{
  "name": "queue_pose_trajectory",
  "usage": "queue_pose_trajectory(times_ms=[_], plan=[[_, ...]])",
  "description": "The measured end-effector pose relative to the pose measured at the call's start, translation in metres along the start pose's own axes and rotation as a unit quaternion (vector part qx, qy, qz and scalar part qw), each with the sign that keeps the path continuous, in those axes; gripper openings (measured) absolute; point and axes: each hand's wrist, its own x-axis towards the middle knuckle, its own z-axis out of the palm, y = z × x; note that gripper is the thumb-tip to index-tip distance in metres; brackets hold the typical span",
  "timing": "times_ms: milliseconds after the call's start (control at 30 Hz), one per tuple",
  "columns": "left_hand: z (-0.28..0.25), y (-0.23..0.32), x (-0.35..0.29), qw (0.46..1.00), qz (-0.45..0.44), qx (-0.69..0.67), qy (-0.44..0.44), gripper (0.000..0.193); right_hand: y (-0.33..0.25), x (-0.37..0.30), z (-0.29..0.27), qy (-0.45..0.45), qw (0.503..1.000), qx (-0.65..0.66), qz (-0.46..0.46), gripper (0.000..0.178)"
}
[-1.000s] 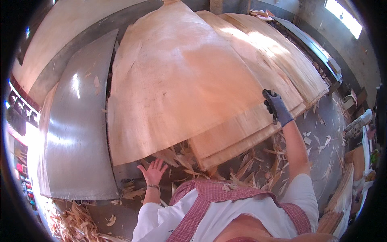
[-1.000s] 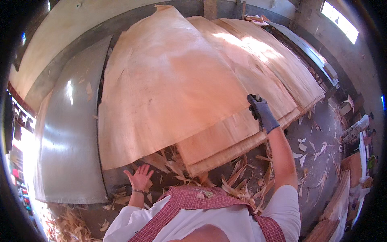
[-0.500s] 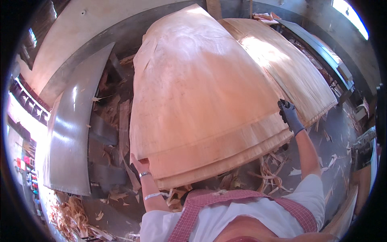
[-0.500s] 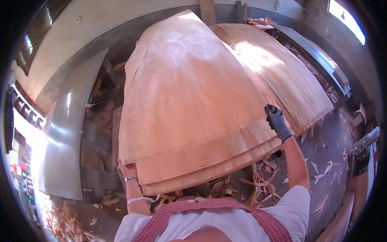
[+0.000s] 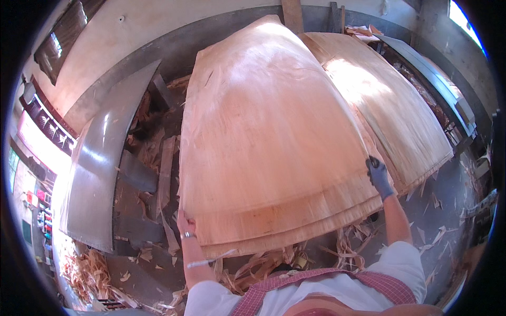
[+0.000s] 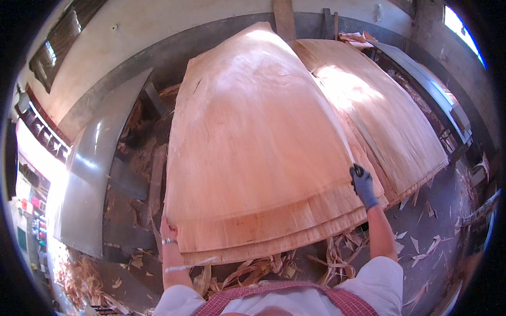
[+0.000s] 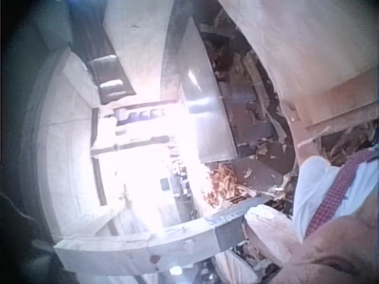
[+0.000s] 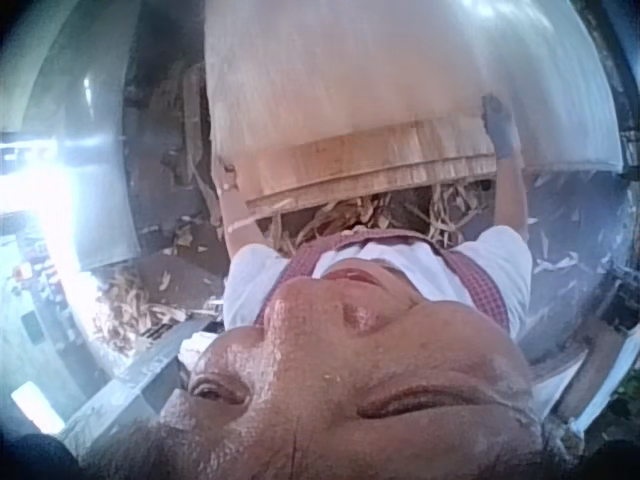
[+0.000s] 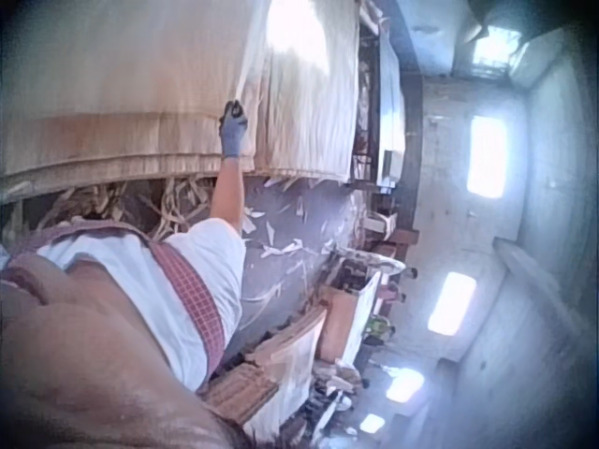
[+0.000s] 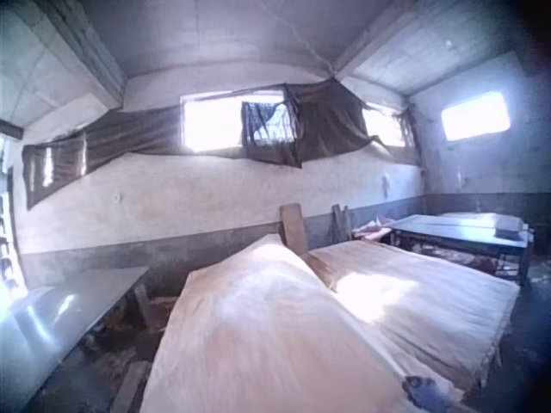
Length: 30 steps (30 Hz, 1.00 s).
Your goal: The person prepares and repairs large wooden veneer sheets by hand, using a small blade to trim edges and applying adhesive tape to join or reinforce sections on a work table.
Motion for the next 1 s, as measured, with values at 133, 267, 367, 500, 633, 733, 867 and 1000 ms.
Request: queue_pose_trajectory(times_ms=[133, 267, 367, 500, 633, 733, 867, 1000], plan=[[-0.024, -0.031, -0.044, 0.998, -0.011, 0.008, 0.059, 0.023, 0.068, -0.028, -0.015, 0.052, 0.997, -0.057, 0.0, 0.044], [-0.024, -0.032, -0.024, 0.999, 0.035, 0.025, 0.03, 0.021, 0.084, -0.013, 0.008, 0.052, 0.998, -0.034, 0.015, 0.046], [-0.006, -0.04, -0.033, 0.999, 0.015, 0.027, 0.037, 0.022, 0.099, -0.012, 0.028, 0.068, 0.995, -0.066, -0.001, 0.046], [-0.031, -0.072, -0.033, 0.998, -0.006, 0.019, 0.057, 0.036, 0.166, -0.017, 0.03, 0.081, 0.989, -0.12, 0.002, 0.045], [-0.04, -0.102, -0.028, 0.995, 0.0, 0.019, 0.094, 0.038, 0.19, -0.013, 0.039, 0.094, 0.976, -0.194, -0.021, 0.045], [-0.05, -0.122, -0.041, 0.993, -0.021, 0.019, 0.118, 0.038, 0.193, -0.014, 0.045, 0.095, 0.964, -0.247, -0.024, 0.045], [-0.038, -0.138, -0.035, 0.992, -0.004, 0.024, 0.121, 0.037, 0.212, -0.008, 0.048, 0.092, 0.956, -0.276, -0.025, 0.049], [-0.039, -0.149, -0.032, 0.99, -0.013, 0.012, 0.138, 0.029, 0.224, 0.003, 0.059, 0.068, 0.958, -0.279, -0.008, 0.048]])
